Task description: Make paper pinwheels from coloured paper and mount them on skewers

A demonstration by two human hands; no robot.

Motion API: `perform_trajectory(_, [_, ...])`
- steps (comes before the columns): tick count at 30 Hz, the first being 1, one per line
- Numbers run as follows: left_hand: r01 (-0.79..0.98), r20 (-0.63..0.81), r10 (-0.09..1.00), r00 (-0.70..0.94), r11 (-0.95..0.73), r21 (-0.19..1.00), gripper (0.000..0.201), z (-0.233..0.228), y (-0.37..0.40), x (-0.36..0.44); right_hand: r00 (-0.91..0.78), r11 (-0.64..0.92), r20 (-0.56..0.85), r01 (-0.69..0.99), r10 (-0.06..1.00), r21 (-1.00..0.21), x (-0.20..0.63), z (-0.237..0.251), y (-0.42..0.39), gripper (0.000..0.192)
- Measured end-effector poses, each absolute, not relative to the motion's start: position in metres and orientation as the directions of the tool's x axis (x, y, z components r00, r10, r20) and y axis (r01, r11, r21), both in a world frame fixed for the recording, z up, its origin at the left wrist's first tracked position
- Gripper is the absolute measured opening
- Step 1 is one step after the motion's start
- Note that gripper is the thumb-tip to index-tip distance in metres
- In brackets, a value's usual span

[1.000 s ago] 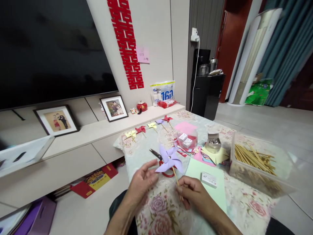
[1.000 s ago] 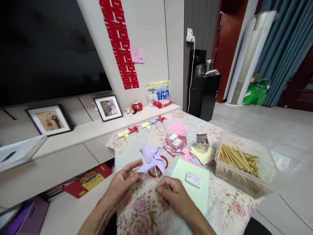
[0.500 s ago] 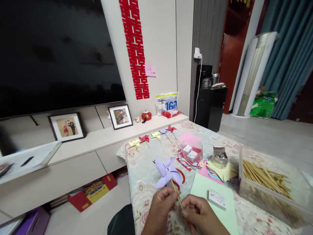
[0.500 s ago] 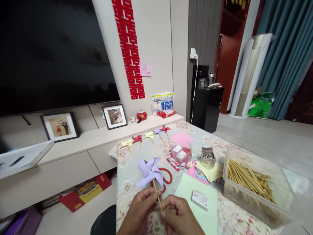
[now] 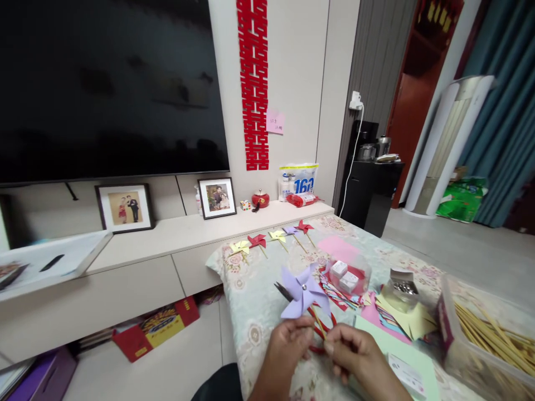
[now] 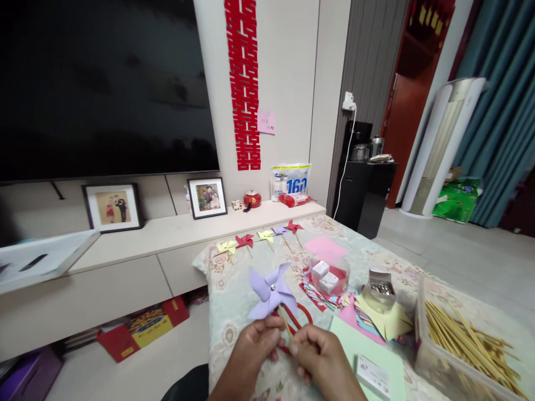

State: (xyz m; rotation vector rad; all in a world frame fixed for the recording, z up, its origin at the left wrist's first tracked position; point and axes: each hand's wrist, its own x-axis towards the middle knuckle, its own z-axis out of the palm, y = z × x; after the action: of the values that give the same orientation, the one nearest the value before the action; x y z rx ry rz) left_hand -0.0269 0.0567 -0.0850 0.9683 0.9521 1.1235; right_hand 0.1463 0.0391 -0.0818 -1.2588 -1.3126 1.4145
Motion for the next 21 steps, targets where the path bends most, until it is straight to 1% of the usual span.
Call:
perform_trajectory(2, [-0.238, -0.125, 0.989, 0.082, 0.141, 0.961, 0.041, -0.087, 0.075, -0.041, -0.144, -0.111, -0.122, 0.085, 0.982, -0.990, 0.143, -0.069, 0.059, 0.042])
perform_trajectory(5, [-0.154, -0.099, 0.994, -0.052, 0.090, 0.984, 0.035, -0.098, 0.111, -0.060, -0.083, -0.076, -0.086, 0.110, 0.993, -0.991, 0.132, -0.050, 0.096, 0.033])
perform_trajectory(7, [-0.143, -0.101, 0.989, -0.109, 0.085, 0.986, 0.036, -0.110, 0.133, -0.069, -0.040, -0.060, -0.066, 0.129, 0.997, -0.990, 0.122, -0.041, 0.124, 0.028])
perform_trajectory(10, [-0.134, -0.092, 0.985, -0.149, 0.073, 0.988, 0.037, -0.127, 0.152, -0.078, -0.003, -0.056, -0.058, 0.161, 0.998, -0.985, 0.107, -0.040, 0.170, 0.025])
perform_trajectory(13, [-0.118, -0.092, 0.986, -0.142, 0.075, 0.990, 0.035, -0.138, 0.155, -0.081, 0.022, -0.099, -0.096, 0.217, 0.995, -0.971, 0.093, -0.047, 0.213, 0.024])
perform_trajectory(16, [-0.081, -0.086, 0.983, -0.159, 0.074, 0.994, 0.030, -0.141, 0.151, -0.080, 0.036, -0.173, -0.170, 0.287, 0.985, -0.942, 0.077, -0.058, 0.248, 0.017])
perform_trajectory(21, [0.151, 0.068, 0.965, -0.252, -0.031, 0.988, 0.019, -0.136, 0.147, -0.072, 0.006, -0.254, -0.273, 0.385, 0.962, -0.887, 0.042, -0.075, 0.282, 0.030])
